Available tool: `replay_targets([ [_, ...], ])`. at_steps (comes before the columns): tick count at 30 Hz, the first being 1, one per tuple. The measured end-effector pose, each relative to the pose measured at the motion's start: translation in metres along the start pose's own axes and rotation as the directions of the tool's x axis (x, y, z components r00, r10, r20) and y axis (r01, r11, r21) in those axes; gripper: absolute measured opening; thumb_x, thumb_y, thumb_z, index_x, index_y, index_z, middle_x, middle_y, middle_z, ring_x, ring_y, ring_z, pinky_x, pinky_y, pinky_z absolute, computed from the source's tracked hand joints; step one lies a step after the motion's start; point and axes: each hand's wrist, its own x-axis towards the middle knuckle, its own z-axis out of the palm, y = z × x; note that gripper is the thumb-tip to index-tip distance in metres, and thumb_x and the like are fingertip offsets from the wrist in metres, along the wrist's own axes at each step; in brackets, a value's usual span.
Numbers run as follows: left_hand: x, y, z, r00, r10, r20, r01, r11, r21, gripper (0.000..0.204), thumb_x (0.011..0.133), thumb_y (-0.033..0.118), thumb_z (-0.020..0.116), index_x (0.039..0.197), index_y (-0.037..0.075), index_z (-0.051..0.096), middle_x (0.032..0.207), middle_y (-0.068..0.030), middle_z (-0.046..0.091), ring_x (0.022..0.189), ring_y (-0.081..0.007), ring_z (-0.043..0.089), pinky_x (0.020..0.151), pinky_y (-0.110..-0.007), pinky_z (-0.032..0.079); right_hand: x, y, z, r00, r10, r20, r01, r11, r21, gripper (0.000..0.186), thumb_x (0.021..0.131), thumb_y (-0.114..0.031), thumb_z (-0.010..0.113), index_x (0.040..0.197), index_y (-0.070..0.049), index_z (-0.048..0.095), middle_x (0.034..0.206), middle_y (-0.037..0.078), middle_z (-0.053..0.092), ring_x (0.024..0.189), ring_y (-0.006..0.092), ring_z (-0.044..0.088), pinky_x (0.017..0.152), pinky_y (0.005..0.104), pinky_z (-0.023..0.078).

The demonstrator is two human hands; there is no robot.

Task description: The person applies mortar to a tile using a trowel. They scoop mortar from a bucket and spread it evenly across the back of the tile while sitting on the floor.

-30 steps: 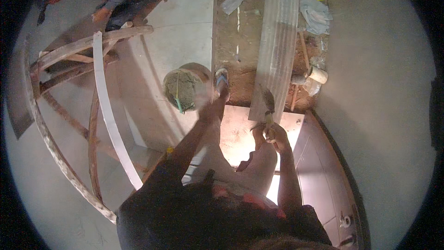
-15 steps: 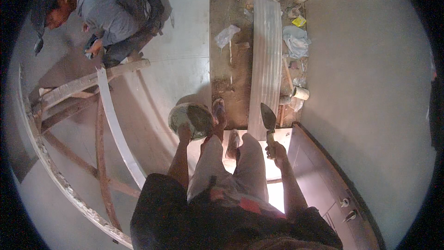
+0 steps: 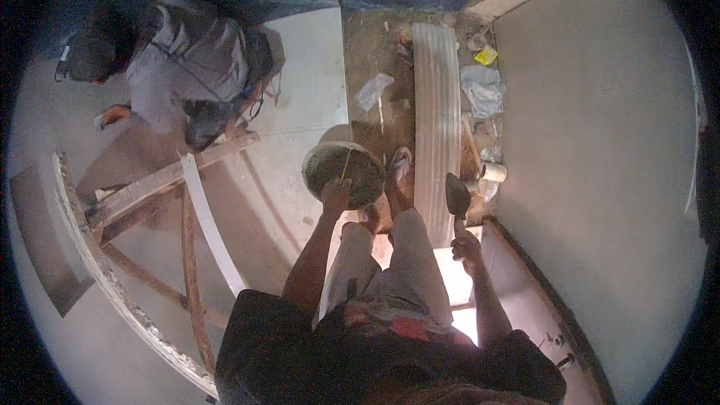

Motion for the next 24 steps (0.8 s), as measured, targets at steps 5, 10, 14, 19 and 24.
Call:
replay_targets([
  [5, 0.140, 0.024, 0.021, 0.742, -0.554, 0.377, 0.649, 0.735, -0.197, 0.039, 0.084, 0.038, 0.062, 0.102, 0.004, 0.064, 0.088, -0.0239, 0.063, 0.087, -0.0437, 0.059, 0.076, -0.050, 0.046, 0.062, -0.077, 0.041, 0.992, -0.055, -0.109, 0.027, 0.969, -0.246, 0.033, 0.090, -0.020, 0.060, 0.116, -0.006, 0.046, 0.077, 0.006, 0.059, 0.055, 0.0101, 0.054, 0.044, 0.0219, 0.044],
  [10, 0.263, 0.060, 0.031, 0.836, -0.474, 0.275, 0.546, 0.764, -0.344, 0.043, 0.083, 0.036, 0.063, 0.100, -0.003, 0.062, 0.096, -0.0265, 0.064, 0.096, -0.0444, 0.059, 0.082, -0.048, 0.045, 0.132, -0.110, 0.029, 0.994, 0.072, -0.083, -0.089, 0.971, -0.220, 0.037, 0.091, -0.020, 0.058, 0.122, -0.009, 0.042, 0.081, 0.007, 0.063, 0.059, 0.0120, 0.059, 0.044, 0.0244, 0.046],
  [14, 0.325, 0.049, 0.079, 0.816, -0.443, 0.372, 0.556, 0.777, -0.295, 0.049, 0.082, 0.040, 0.063, 0.104, -0.004, 0.060, 0.099, -0.0278, 0.063, 0.100, -0.0436, 0.059, 0.083, -0.047, 0.045, 0.184, -0.121, 0.037, 0.974, -0.221, -0.042, 0.194, 0.920, -0.340, 0.023, 0.093, -0.022, 0.053, 0.112, -0.009, 0.049, 0.081, 0.006, 0.063, 0.058, 0.0103, 0.057, 0.046, 0.0229, 0.046],
  [19, 0.374, 0.004, 0.141, 0.867, -0.291, 0.405, 0.447, 0.813, -0.373, 0.056, 0.083, 0.043, 0.061, 0.109, -0.006, 0.058, 0.100, -0.0313, 0.061, 0.099, -0.0437, 0.059, 0.085, -0.048, 0.046, 0.281, -0.154, 0.044, 0.917, -0.390, 0.082, 0.241, 0.379, -0.894, 0.035, 0.089, -0.028, 0.058, 0.114, -0.004, 0.053, 0.092, 0.015, 0.064, 0.075, 0.0284, 0.064, 0.062, 0.0394, 0.051],
  [24, 0.403, -0.024, 0.189, 0.889, -0.266, 0.372, 0.357, 0.912, -0.202, 0.056, 0.084, 0.043, 0.059, 0.110, -0.007, 0.058, 0.098, -0.0317, 0.062, 0.097, -0.0438, 0.060, 0.085, -0.048, 0.046, 0.360, -0.176, 0.071, 0.911, -0.396, 0.117, 0.240, 0.279, -0.930, 0.037, 0.087, -0.031, 0.062, 0.112, -0.005, 0.056, 0.097, 0.020, 0.064, 0.090, 0.0365, 0.063, 0.074, 0.0445, 0.049],
])
